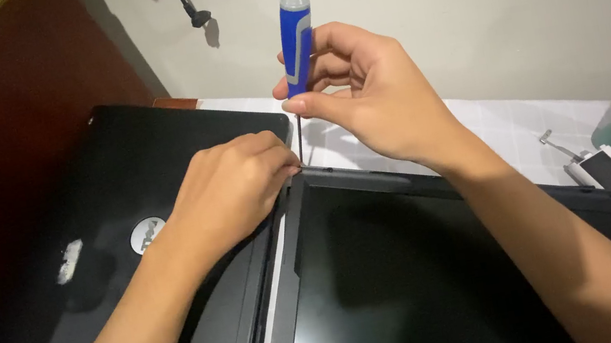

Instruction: Disassembling a laptop screen by removing screws with a screwdriver and prying off the plastic bezel.

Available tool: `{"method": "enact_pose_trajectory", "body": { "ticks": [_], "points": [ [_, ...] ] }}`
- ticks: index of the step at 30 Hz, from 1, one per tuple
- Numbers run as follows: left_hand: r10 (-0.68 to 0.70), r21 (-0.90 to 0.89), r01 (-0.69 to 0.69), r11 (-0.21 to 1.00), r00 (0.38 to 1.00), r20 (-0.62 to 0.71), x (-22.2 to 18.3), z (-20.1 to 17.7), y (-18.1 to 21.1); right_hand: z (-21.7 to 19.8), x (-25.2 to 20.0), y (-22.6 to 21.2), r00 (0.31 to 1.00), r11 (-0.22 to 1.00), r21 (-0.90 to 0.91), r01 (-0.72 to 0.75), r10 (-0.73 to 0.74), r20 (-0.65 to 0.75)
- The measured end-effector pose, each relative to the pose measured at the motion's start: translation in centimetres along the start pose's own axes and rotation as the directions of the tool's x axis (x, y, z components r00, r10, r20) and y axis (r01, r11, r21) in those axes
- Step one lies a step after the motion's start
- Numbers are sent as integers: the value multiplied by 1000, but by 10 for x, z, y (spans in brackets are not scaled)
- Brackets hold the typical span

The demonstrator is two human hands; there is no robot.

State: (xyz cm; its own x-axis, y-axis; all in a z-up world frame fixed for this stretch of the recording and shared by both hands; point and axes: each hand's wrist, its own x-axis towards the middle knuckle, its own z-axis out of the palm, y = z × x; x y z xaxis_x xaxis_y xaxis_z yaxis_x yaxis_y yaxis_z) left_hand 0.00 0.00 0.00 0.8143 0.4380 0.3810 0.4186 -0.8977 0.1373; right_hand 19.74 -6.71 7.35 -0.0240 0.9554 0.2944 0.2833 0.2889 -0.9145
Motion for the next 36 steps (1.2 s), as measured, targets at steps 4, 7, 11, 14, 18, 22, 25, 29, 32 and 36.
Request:
{"method": "enact_pose_trajectory", "body": {
  "ticks": [4,7,11,14,18,22,25,29,32,36],
  "points": [
    [109,144,-101,984,993,-51,-1,5,4,-5,3,-2,999,1000,9,27,-27,-20],
    [214,309,-177,934,973,-89,-3,9,8,-12,2,-11,998,997,-60,43,-46,-50],
    [244,457,-190,869,968,-61,-4,13,11,-30,-4,-27,978,973,-140,183,-194,-71],
    [258,527,-201,826,966,-35,-7,17,11,-49,-18,-39,973,954,-225,199,-220,-73],
    [246,592,-223,775,968,43,-6,21,11,-67,-60,-58,968,940,-338,48,-127,-218],
    [259,584,-226,780,966,28,-5,24,10,-78,-113,-55,922,939,-304,-162,34,-386],
    [284,618,-239,749,958,27,-4,24,13,-93,-150,-31,816,946,-73,-317,233,-529],
    [299,632,-252,733,954,34,1,24,14,-110,-190,14,691,932,181,-313,354,-630],
    [142,402,-151,903,988,52,3,19,11,-108,-202,27,647,917,291,-275,400,-649],
    [-138,-27,142,989,983,123,8,-9,14,-112,-213,42,620,901,353,-254,431,-656]
  ]
}}
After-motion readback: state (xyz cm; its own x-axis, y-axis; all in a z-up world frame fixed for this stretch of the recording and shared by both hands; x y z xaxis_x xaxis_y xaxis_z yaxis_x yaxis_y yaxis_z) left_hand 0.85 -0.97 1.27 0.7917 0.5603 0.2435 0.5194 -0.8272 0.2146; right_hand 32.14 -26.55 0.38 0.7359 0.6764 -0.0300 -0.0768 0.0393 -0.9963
